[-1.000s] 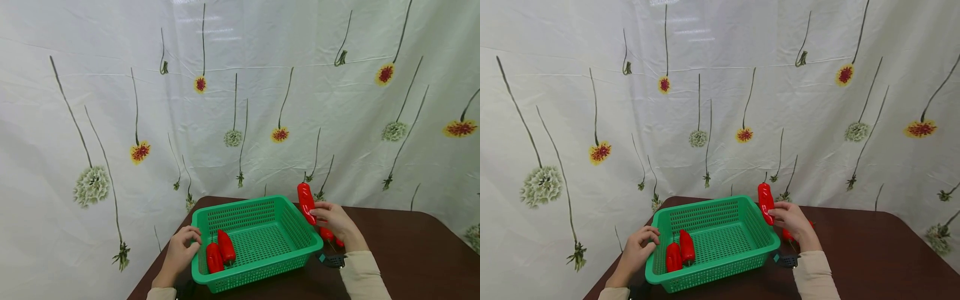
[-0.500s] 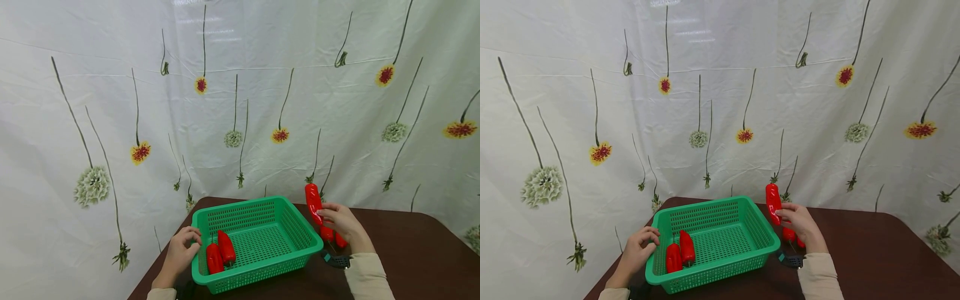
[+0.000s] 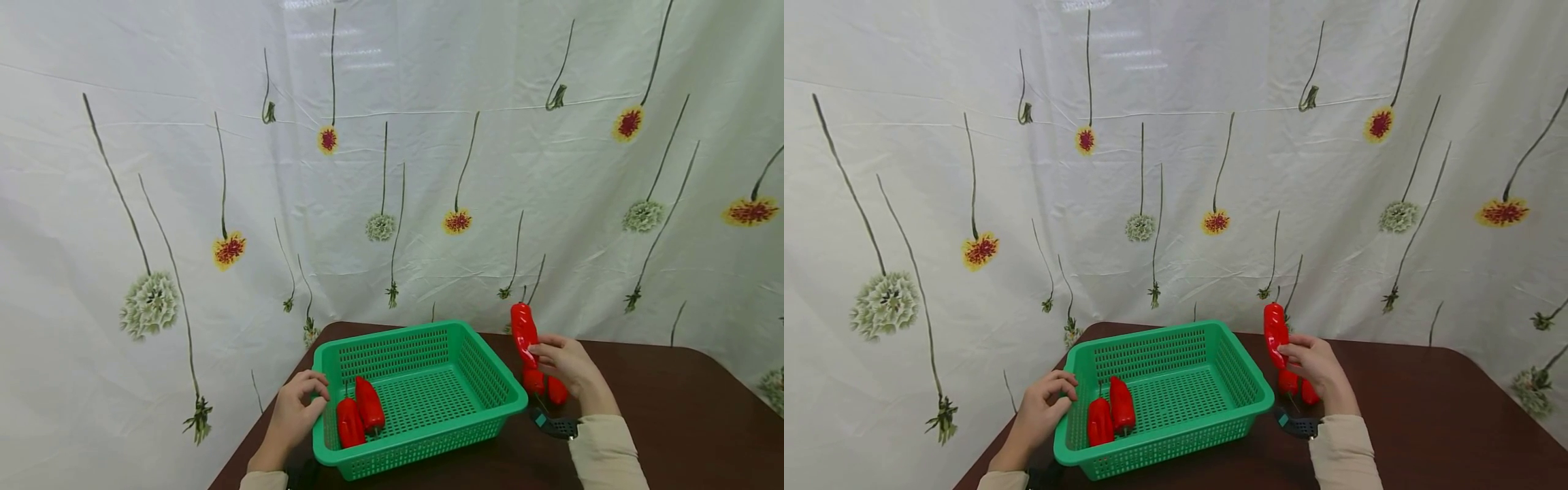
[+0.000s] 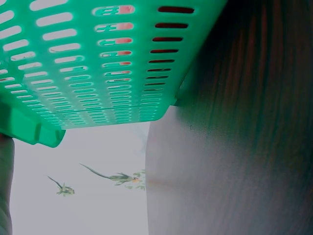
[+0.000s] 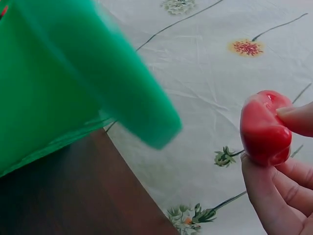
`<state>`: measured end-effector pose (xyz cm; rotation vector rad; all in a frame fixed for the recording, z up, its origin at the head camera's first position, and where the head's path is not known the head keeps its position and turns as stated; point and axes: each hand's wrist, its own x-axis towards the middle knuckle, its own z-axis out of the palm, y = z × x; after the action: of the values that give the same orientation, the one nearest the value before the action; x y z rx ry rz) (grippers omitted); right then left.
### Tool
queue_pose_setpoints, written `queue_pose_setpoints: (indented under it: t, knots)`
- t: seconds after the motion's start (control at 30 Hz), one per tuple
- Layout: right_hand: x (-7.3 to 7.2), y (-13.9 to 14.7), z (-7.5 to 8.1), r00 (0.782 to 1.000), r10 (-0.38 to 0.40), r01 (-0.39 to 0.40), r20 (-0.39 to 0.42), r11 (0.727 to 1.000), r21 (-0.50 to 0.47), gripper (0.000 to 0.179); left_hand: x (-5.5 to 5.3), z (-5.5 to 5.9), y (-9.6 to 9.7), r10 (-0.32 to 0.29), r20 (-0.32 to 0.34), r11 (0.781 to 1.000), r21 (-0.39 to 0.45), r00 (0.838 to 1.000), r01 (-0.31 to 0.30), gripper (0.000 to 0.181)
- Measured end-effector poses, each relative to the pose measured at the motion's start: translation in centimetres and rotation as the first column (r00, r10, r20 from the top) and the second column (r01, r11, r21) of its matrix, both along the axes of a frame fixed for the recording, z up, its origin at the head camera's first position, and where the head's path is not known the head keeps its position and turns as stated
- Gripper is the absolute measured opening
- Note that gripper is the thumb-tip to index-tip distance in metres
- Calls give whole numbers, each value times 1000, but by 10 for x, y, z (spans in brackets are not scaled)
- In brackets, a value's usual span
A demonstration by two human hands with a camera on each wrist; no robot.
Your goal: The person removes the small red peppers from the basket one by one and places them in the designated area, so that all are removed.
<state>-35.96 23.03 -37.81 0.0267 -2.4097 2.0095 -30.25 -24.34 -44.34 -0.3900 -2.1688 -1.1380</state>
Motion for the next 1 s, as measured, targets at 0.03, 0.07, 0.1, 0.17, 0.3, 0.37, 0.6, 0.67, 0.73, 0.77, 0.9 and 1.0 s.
queue_pose_setpoints:
  t: [0.03,0.07,0.1,0.17,0.3,0.37,0.6,0.67,0.73,0.77,0.9,1.0]
  knots:
    - [0,1,0,1000,-7,7,3,1000,-1,59,0,0,0,1,2,1000,-1,1000,-1,29]
    - [-1,1,-1,1000,-16,16,7,1000,-1,60,0,0,0,2,4,1000,-1,1000,-2,28]
    - [-1,2,-2,1000,-18,18,5,1000,-2,60,0,0,0,2,6,1000,-2,1000,-2,27]
    - [-1,5,-4,1000,-24,24,3,1000,1,61,0,0,0,3,7,1000,-1,1000,-3,27]
    - [-3,10,-9,999,-44,44,-2,999,6,59,1,0,0,3,1,1000,0,1000,-3,29]
    - [-3,12,-11,998,-61,61,0,998,5,58,1,0,0,4,-4,1000,-1,1000,-4,30]
    - [-3,20,-14,989,-145,145,-1,989,9,60,1,1,0,6,3,1000,-3,1000,-6,28]
    - [-3,23,-15,985,-172,172,1,985,-1,60,1,1,0,8,4,1000,-5,1000,-8,29]
    - [-3,26,-15,979,-203,203,11,979,-15,61,1,1,-1,9,3,1000,-8,1000,-9,31]
    - [-3,27,-16,976,-217,218,16,976,-24,61,1,1,-1,9,2,1000,-9,1000,-9,31]
    - [-4,30,-18,964,-262,263,37,964,-35,62,2,1,-2,8,3,1000,-13,1000,-8,32]
    - [-4,30,-21,953,-301,302,46,953,-22,61,1,0,-2,8,6,1000,-14,1000,-8,32]
